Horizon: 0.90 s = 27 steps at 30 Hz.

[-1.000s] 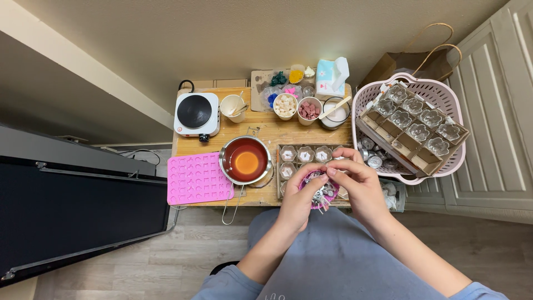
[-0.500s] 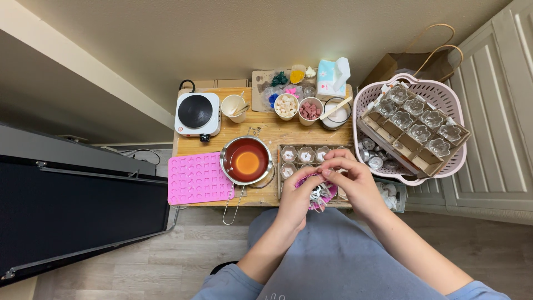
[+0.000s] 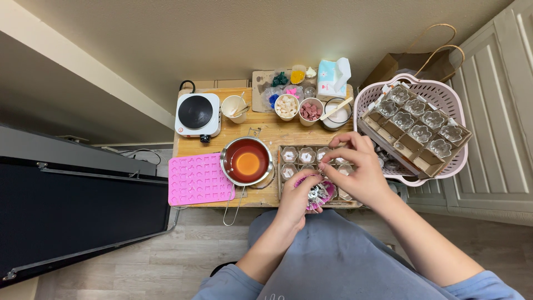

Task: Placing candle wicks into small glass jars at a workshop station.

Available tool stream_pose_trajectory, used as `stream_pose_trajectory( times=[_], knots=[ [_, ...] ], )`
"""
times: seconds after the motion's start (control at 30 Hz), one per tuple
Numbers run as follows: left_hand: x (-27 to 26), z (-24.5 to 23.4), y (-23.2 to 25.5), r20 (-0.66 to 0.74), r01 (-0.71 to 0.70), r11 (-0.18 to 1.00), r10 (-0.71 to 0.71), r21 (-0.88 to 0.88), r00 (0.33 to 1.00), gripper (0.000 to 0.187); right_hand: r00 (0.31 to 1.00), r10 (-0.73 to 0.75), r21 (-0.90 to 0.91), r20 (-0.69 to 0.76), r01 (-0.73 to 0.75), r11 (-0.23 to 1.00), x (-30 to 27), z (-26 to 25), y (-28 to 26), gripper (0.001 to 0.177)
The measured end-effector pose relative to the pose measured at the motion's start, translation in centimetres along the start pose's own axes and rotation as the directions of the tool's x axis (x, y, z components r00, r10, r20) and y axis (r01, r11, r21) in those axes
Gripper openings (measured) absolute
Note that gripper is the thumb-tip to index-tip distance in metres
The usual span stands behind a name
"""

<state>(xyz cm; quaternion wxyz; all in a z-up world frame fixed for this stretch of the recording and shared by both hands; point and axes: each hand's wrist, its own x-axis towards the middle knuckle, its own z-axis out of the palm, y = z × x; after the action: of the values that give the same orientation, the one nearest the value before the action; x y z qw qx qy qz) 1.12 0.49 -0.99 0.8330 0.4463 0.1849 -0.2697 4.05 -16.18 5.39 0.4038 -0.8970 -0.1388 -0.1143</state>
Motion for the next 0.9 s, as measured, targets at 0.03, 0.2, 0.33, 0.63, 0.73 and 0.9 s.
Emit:
stream_pose_trajectory(
  times=[0.03,0.2,0.33,0.63,0.73,0.9],
  knots=[
    [0.0,0.0,0.1,-0.001,0.000,1.000,0.000,0.000,1.000,0.019,1.000,0.000,0.001,0.001,0.000,1.000,0.1,-0.2,-0.1,0.018],
    [0.3,-0.2,-0.1,0.008,-0.032,0.999,0.032,0.014,0.999,0.017,0.997,-0.077,-0.087,0.024,0.079,0.993,0.4,-0.9,-0.3,0.014],
    [0.7,-0.3,-0.4,0.016,-0.033,0.999,0.033,0.008,0.999,0.016,0.989,-0.149,-0.127,0.023,0.150,0.980,0.6,-1.7,-0.7,0.015],
    [0.6,-0.3,0.5,0.015,0.102,0.994,-0.102,0.038,0.995,0.023,0.997,0.022,-0.093,-0.079,-0.029,0.995,-1.5,-3.3,2.5,0.014],
    [1.1,-1.0,0.0,0.042,0.081,0.997,-0.082,0.008,0.996,0.025,0.979,0.159,-0.006,-0.124,-0.161,0.987,-3.5,-3.1,5.8,0.016],
    [1.6,-1.9,0.0,0.059,0.060,0.997,-0.057,-0.039,0.997,0.025,0.941,0.267,0.172,-0.208,-0.234,0.957,-7.8,-0.7,12.3,0.017]
  ],
)
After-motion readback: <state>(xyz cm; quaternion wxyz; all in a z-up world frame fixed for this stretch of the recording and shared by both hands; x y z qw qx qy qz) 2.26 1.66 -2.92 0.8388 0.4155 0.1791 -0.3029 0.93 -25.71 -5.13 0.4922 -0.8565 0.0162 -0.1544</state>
